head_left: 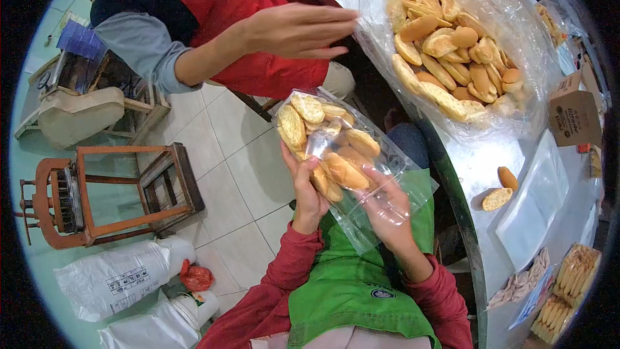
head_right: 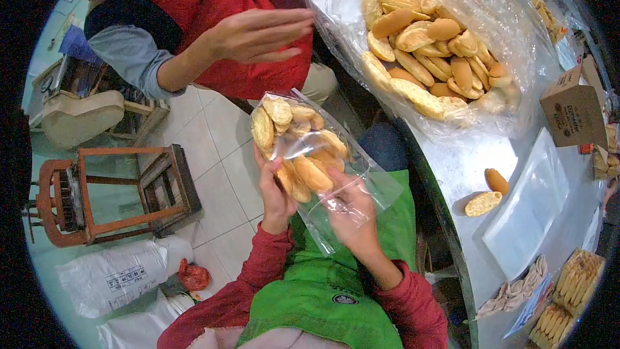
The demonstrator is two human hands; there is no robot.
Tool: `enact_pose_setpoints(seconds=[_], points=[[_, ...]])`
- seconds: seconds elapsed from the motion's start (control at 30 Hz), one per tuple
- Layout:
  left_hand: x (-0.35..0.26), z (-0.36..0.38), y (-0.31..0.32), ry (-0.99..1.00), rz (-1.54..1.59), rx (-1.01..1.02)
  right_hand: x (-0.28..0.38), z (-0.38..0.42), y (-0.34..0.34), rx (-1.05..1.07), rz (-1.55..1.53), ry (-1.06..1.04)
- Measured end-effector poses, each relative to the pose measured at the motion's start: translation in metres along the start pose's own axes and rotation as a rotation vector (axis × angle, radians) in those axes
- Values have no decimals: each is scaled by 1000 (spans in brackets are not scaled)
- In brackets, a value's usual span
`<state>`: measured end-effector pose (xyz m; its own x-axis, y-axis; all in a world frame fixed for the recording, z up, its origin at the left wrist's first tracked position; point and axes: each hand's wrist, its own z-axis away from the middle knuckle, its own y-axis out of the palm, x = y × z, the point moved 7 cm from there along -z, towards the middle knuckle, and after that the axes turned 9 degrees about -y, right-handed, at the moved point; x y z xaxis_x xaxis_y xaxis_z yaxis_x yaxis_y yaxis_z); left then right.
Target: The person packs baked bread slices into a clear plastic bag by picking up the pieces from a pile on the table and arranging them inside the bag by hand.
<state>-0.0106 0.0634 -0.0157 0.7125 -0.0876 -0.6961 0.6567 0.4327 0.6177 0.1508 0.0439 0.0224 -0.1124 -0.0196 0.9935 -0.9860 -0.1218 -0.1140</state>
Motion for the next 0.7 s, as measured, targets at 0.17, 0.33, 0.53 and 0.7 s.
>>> enact_pose_setpoints(seconds=[0.17,0.33,0.53,0.7], points=[[2,3,3,-20,-4,20,5,-4,6,9,295,-52],[6,1,0,-30,33,38,15,-3,10,8,443,-228],[8,1,-2,-36,14,31,23,-2,13,3,534,-334],[2,3,3,-29,32,40,29,-3,10,42,566,-329]])
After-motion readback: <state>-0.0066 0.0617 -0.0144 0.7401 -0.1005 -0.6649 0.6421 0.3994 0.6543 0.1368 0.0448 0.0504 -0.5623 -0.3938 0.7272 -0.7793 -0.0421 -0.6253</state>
